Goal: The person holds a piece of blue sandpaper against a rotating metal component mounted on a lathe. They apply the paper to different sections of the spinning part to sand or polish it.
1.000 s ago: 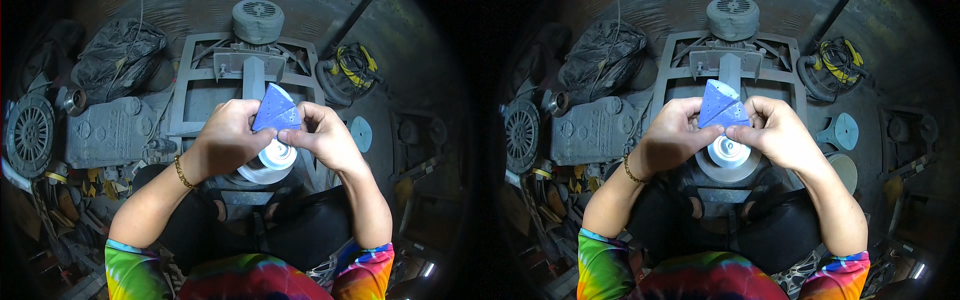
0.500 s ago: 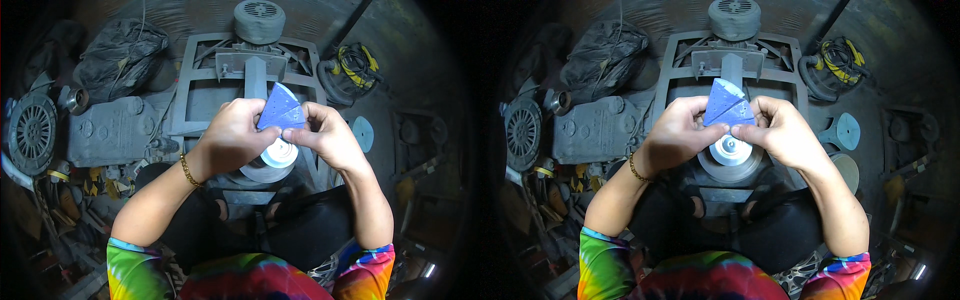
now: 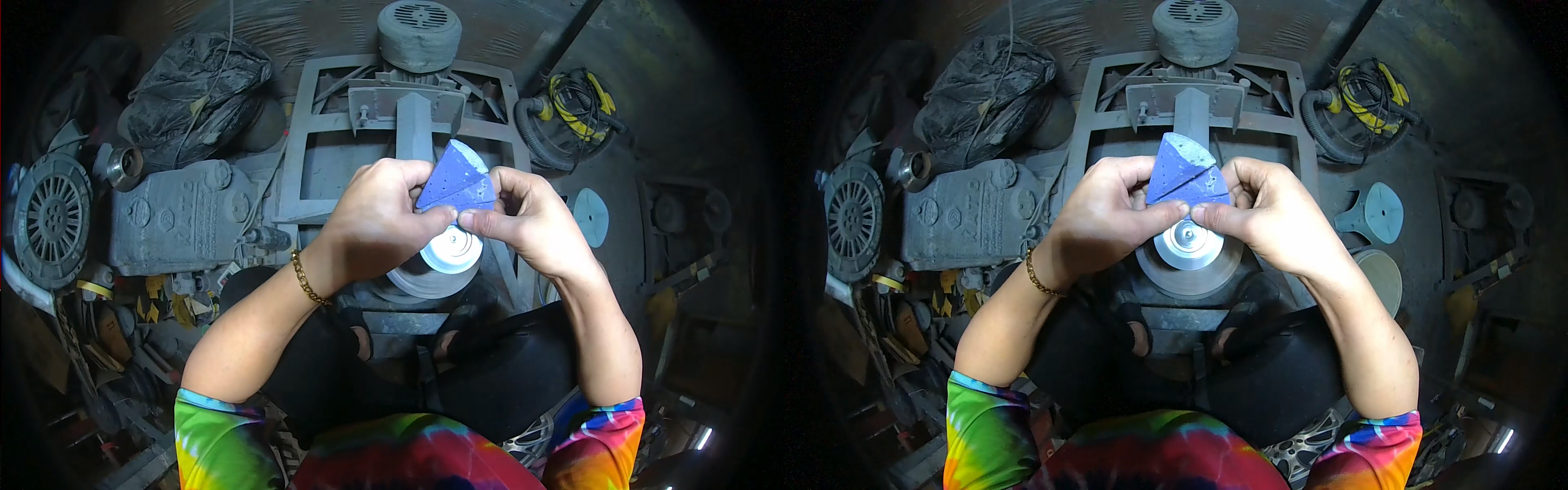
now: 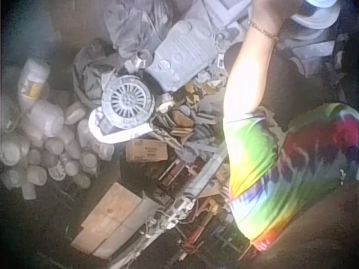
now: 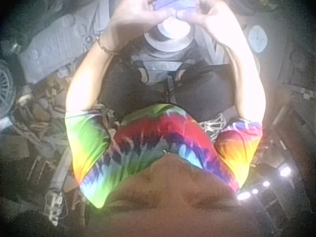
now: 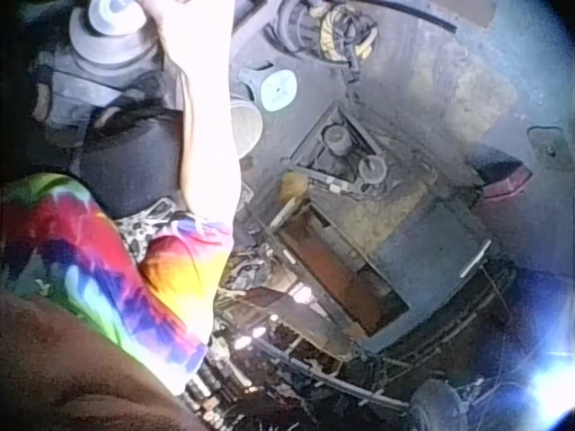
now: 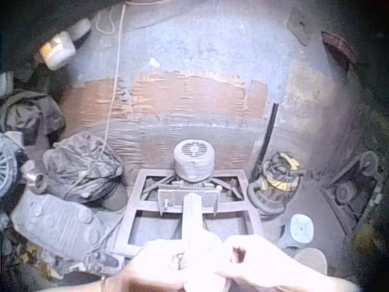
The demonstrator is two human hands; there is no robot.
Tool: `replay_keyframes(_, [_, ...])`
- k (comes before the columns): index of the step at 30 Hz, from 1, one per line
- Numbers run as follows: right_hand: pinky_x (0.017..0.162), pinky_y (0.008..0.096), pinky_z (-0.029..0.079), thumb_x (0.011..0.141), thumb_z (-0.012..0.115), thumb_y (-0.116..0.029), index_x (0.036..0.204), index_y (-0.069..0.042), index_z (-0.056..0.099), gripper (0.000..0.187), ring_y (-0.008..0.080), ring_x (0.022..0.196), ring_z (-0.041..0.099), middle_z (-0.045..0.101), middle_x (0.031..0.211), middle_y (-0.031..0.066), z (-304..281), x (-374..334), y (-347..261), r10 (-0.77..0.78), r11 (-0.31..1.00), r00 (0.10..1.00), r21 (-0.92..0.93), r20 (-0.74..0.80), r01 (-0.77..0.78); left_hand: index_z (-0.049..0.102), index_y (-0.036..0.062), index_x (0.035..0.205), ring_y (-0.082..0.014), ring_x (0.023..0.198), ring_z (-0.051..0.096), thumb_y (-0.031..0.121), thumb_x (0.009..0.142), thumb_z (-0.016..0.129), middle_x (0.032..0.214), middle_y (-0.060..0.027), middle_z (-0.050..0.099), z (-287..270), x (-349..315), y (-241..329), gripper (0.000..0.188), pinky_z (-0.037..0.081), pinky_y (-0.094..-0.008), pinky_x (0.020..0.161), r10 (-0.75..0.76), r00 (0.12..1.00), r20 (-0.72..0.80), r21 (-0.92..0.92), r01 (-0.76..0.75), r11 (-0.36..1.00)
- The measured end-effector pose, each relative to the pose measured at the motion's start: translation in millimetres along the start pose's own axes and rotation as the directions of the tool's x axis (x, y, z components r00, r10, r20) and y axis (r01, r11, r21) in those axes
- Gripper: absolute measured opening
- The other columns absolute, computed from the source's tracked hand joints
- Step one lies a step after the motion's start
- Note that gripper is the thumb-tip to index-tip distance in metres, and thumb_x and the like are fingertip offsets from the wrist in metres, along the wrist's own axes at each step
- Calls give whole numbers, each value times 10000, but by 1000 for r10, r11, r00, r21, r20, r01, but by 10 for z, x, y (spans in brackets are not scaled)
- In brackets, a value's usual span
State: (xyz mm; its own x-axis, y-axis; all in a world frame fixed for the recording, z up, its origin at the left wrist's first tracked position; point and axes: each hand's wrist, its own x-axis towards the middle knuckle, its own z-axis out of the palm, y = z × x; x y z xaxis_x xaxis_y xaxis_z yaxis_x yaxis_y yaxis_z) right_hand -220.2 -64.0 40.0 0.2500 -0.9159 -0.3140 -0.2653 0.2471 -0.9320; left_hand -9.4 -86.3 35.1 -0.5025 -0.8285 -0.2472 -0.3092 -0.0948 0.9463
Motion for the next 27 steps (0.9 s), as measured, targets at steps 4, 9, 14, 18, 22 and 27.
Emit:
replay_keyframes(4, [546,205,310,821,801,-146,834,-40,624,207,21,612,385,465,666,-87,-15,-2,13,-18,1000,1000,-25,-10,17,684,-33,1048,-1,713,513,71,881,710,828,47,649,-3,14,-10,199,439,-195,612,22,1000,8,-35,-22,999])
replay_keyframes(9, [543,207,300,815,806,-153,842,-34,632,212,22,611,376,462,664,-87,-24,-23,8,-7,999,999,-33,-32,6,691,-31,1056,-34,802,566,54,886,696,883,16,675,20,37,-19,190,488,-221,714,40,999,-1,1,-40,999])
replay_keyframes(14, [540,209,290,818,800,-149,849,-17,647,204,22,604,370,451,652,-91,-72,-76,17,-23,996,998,-85,-63,18,692,-39,1052,-54,835,584,43,884,698,938,-16,689,57,75,1,187,498,-236,753,140,990,-3,139,-138,981])
replay_keyframes(18, [535,215,285,820,800,-149,853,-14,653,202,21,602,364,444,645,-95,-97,-107,11,-58,989,995,-143,-81,46,685,-40,1070,-64,862,606,38,890,700,987,-36,696,81,88,-10,197,511,-243,772,108,994,10,114,-108,988])
replay_keyframes(22, [620,200,397,842,783,-137,934,12,676,205,24,670,480,580,734,-49,-84,-113,-19,-69,998,992,-1,-110,69,668,-42,1107,-73,879,632,53,908,700,994,-44,700,70,130,-7,222,531,-245,786,36,998,44,-163,-29,986])
replay_keyframes(27, [755,198,473,867,761,-121,1000,36,681,221,39,774,576,677,869,12,-40,-123,-79,-86,983,992,155,-92,100,660,-38,1096,-53,855,635,48,908,709,970,-29,701,-89,89,15,212,531,-221,770,29,998,63,-150,-20,988])
